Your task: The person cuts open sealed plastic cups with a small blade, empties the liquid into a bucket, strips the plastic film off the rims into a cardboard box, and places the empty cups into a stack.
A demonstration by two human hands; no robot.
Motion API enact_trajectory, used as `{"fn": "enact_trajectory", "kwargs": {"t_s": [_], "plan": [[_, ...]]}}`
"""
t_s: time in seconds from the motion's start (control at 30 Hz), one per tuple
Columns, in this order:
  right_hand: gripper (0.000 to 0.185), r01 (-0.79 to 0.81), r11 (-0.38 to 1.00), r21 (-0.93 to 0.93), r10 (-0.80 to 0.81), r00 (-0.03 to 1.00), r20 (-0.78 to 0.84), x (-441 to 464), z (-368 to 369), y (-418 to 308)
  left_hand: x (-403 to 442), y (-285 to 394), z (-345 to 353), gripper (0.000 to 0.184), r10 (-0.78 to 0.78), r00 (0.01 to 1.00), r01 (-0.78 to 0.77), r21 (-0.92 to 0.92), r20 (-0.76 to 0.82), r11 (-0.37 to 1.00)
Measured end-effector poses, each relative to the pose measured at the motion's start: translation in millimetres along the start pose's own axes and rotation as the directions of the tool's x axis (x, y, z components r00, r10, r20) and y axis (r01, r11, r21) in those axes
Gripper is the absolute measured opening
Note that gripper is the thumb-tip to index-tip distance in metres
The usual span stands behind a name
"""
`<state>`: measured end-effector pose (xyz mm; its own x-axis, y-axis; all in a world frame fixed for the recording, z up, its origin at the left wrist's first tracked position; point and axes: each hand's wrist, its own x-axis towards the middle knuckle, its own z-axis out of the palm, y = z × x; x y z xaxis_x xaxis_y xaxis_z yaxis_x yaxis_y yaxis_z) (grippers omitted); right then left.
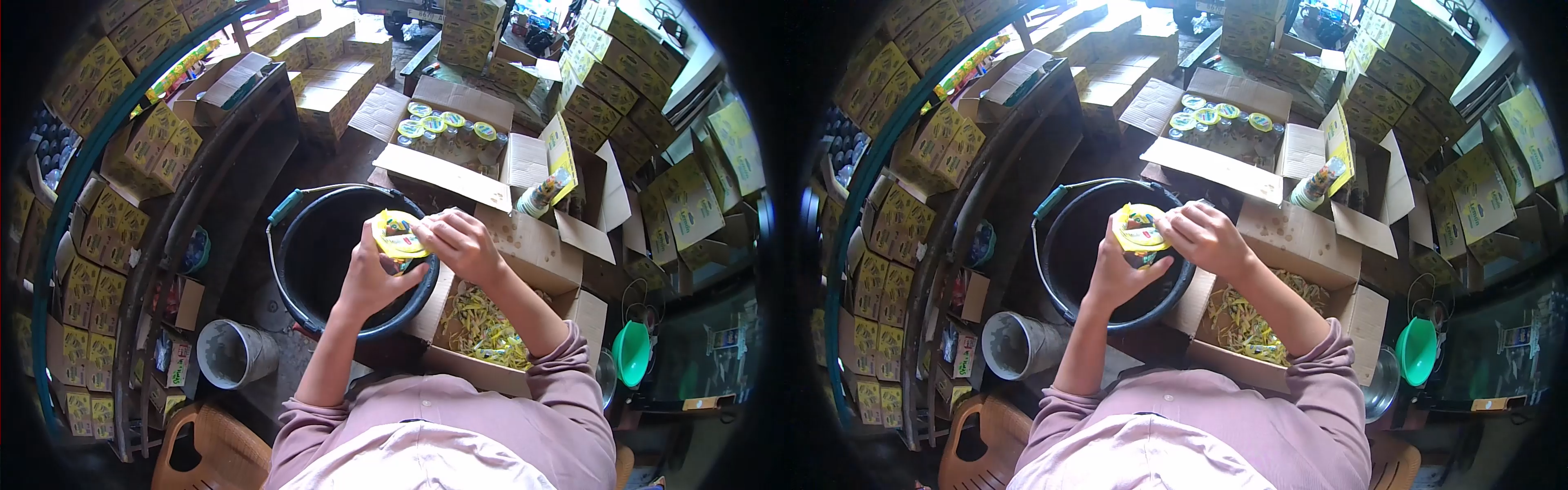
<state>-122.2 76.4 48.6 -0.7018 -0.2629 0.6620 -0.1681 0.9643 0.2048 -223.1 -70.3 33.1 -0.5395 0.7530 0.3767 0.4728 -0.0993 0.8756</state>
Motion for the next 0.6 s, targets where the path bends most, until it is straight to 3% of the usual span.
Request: {"fn": "enact_trajectory", "kwargs": {"t_s": [0.2, 0.33, 0.6], "plan": [[0.049, -0.057, 0.993, 0.106, 0.062, 0.997, -0.050, 0.1, -3.8, -1.5, -4.0, -10.3, 12.4, 0.054, 0.080, 0.991, -0.068, 0.104, -0.110, 0.992], [0.052, -0.029, 0.994, 0.105, 0.037, 0.997, -0.071, -4.5, -3.2, 2.5, -0.8, -11.7, 5.7, 0.049, 0.120, 0.992, -0.118, 0.069, -0.025, 0.991], [0.052, -0.031, 0.989, 0.146, 0.044, 0.995, -0.087, -12.4, 4.7, 2.4, 2.8, -16.4, -4.3, 0.048, 0.024, 0.990, -0.017, -0.051, 0.141, 0.999]]}}
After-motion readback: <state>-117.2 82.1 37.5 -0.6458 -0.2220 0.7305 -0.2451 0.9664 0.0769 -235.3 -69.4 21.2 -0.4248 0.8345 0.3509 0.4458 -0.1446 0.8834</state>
